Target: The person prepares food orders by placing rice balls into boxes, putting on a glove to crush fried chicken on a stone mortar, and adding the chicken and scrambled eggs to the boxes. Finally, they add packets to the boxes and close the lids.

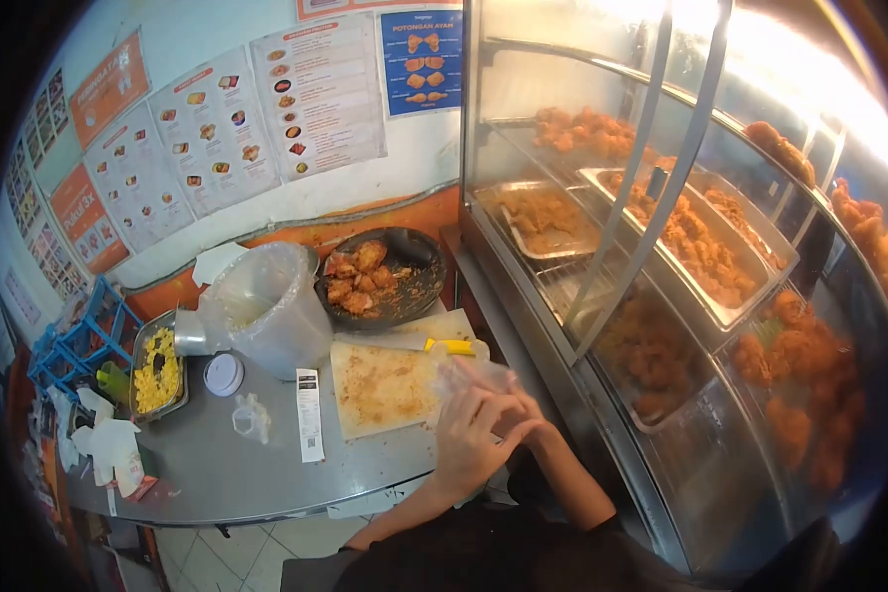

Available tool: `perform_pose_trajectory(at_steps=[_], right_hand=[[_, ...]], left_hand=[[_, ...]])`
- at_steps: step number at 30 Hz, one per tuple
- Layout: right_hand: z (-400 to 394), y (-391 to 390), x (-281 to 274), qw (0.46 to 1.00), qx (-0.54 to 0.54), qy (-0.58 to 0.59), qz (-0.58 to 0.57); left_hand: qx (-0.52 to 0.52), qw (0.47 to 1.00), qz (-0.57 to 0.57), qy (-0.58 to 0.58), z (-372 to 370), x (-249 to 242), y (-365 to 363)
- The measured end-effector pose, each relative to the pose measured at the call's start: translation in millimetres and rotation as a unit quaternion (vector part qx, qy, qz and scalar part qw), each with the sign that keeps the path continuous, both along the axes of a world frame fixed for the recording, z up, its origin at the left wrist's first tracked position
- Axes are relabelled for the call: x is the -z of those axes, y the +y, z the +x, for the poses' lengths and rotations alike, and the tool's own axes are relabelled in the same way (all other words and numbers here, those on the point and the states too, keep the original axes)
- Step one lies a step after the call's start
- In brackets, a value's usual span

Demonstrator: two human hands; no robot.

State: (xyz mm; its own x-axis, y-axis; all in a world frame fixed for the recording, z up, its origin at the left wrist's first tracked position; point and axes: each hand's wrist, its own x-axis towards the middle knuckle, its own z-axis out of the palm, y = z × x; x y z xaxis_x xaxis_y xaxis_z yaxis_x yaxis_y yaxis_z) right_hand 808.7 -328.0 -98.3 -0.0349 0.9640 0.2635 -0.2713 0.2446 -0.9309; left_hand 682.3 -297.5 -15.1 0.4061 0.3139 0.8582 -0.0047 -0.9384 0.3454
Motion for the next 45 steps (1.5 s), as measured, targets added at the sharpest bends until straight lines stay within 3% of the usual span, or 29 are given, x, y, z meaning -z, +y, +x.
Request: perform_pose_trajectory(at_steps=[2, 7, 9, 10, 15, 16, 18, 20, 22, 24, 26, 28, 32, 34, 35, 36, 38, 40, 42, 44, 45], right_hand=[[-6.4, -10.7, -25.6, 0.943, -0.075, 0.324, 0.019], [9.8, -6.3, -31.2, 0.937, 0.005, 0.346, 0.038], [13.7, -5.0, -40.8, 0.928, -0.021, 0.366, 0.064], [16.1, -3.2, -43.0, 0.918, -0.047, 0.384, 0.091], [9.8, 24.7, -33.7, 0.953, 0.057, 0.291, 0.067], [8.8, 29.8, -33.4, 0.952, 0.052, 0.293, 0.065], [5.5, 38.7, -32.4, 0.9, -0.122, 0.417, -0.023], [-4.8, 50.0, -40.2, 0.915, -0.105, 0.386, -0.056], [-3.4, 65.8, -37.3, 0.988, 0.04, 0.104, -0.103], [-4.5, 83.3, -28.0, 0.986, -0.028, 0.141, -0.08], [-20.8, 91.1, -41.4, 0.914, -0.083, 0.395, -0.052], [-30.9, 101.3, -49.6, 0.874, -0.176, 0.453, -0.026], [-54.8, 124.6, -60.0, 0.96, -0.026, 0.262, -0.099], [-61.1, 134.3, -56.2, 0.994, 0.1, 0.034, -0.028], [-68.3, 139.3, -57.9, 0.989, 0.142, 0.034, -0.021], [-72.7, 142.1, -60.0, 0.991, 0.128, 0.034, -0.019], [-76.0, 144.3, -60.9, 0.961, -0.037, 0.243, -0.127], [-87.8, 161.9, -27.7, 0.957, -0.07, 0.243, -0.142], [-104.9, 174.8, -15.6, 0.862, -0.227, 0.418, -0.176], [-133.1, 188.3, -10.5, 0.831, -0.335, 0.409, -0.176], [-151.9, 191.7, -3.7, 0.824, -0.315, 0.437, -0.178]], left_hand=[[0.034, 0.981, -0.159, 0.104, 0.9, 17.7, 4.7], [0.102, 0.977, -0.168, 0.082, 21.6, 51.8, 10.9], [0.066, 0.958, -0.274, 0.054, 25.9, 42.8, 12.7], [0.061, 0.958, -0.275, 0.053, 26.1, 40.2, 19.6], [0.054, 0.991, -0.12, 0.03, 16.8, 51.5, 51.0], [0.063, 0.996, -0.058, 0.023, 12.4, 51.3, 54.5], [0.084, 0.992, -0.077, 0.043, 3.5, 49.7, 48.2], [0.102, 0.988, -0.095, 0.062, -6.2, 48.2, 55.3], [0.106, 0.988, -0.066, 0.086, -18.1, 45.1, 70.1], [0.08, 0.988, -0.096, 0.093, -27.1, 37.6, 75.6], [0.053, 0.986, -0.122, 0.096, -34.7, 31.3, 84.0], [-0.001, 0.973, -0.208, 0.095, -45.5, 30.8, 90.6], [-0.049, 0.981, -0.185, 0.022, -60.2, 46.1, 111.3], [-0.068, 0.983, -0.164, 0.044, -73.4, 46.9, 120.9], [-0.08, 0.982, -0.164, 0.042, -79.0, 47.5, 122.8], [-0.093, 0.98, -0.169, 0.04, -83.4, 48.5, 123.4], [-0.127, 0.976, -0.172, 0.031, -92.9, 48.1, 124.0], [-0.131, 0.977, -0.167, -0.007, -104.4, 47.1, 120.8], [-0.154, 0.974, -0.165, -0.001, -119.3, 46.1, 112.2], [-0.186, 0.968, -0.166, 0.003, -133.1, 50.2, 102.0], [-0.198, 0.963, -0.184, 0.003, -141.6, 53.6, 97.5]])
